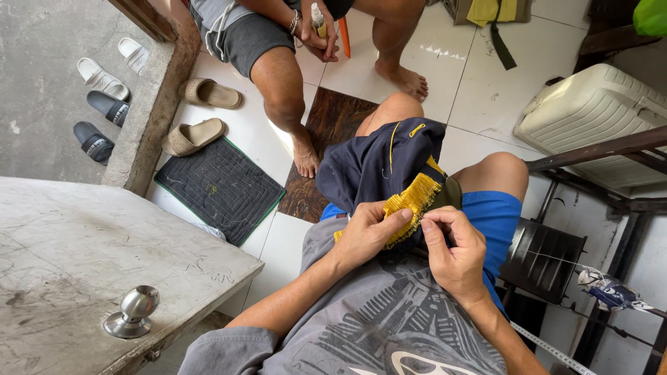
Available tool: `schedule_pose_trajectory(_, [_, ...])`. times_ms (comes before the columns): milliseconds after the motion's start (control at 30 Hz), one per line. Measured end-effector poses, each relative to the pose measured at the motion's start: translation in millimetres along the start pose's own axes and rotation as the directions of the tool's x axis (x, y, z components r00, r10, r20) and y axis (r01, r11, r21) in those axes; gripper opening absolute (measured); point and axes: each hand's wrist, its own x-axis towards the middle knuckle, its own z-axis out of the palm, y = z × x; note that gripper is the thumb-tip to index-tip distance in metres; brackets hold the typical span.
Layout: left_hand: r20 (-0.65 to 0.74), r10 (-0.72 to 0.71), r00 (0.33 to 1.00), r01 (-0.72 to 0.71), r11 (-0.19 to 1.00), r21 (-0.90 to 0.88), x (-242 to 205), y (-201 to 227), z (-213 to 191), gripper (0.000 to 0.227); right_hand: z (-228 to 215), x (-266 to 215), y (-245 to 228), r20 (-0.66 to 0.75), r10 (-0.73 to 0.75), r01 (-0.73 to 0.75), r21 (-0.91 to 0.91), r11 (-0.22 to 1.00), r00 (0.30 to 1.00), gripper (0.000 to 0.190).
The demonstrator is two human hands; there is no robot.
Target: Inspecting and adjusting the yellow trim on a blue fabric garment component
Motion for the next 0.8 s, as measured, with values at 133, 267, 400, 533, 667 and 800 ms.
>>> schedule_pose_trajectory(133, [-0.024, 0.034, 0.999, -0.032, 0.995, 0.096, 2, -14, 1, 0.026, 9, 3, 11, -0.073, 0.105, -0.103, 0.036, 0.994, 0.992, 0.008])
schedule_pose_trajectory(267, [-0.036, 0.025, 0.999, -0.016, 0.974, 0.227, -10, -6, 3, 0.024, -10, 39, 3, -0.222, 0.347, -0.185, 0.531, 0.827, 0.911, 0.016])
schedule_pose_trajectory(400, [-0.052, 0.094, 0.994, -0.080, 0.974, 0.214, -9, 19, 4, 0.025, -19, 50, -3, -0.096, 0.252, -0.175, 0.488, 0.855, 0.963, 0.022])
schedule_pose_trajectory(533, [-0.051, 0.157, 0.986, -0.143, 0.967, 0.210, -11, 9, -1, 0.025, -25, 36, -17, 0.118, 0.032, -0.037, 0.043, 0.998, 0.992, 0.004])
schedule_pose_trajectory(667, [-0.014, 0.228, 0.974, -0.217, 0.942, 0.257, -11, 7, -1, 0.023, -24, 36, -27, 0.186, -0.076, 0.098, -0.114, 0.989, 0.980, 0.005])
schedule_pose_trajectory(800, [0.013, 0.266, 0.964, -0.251, 0.891, 0.378, -12, 10, 2, 0.020, -26, 32, -26, 0.224, -0.085, 0.127, -0.182, 0.975, 0.971, 0.004])
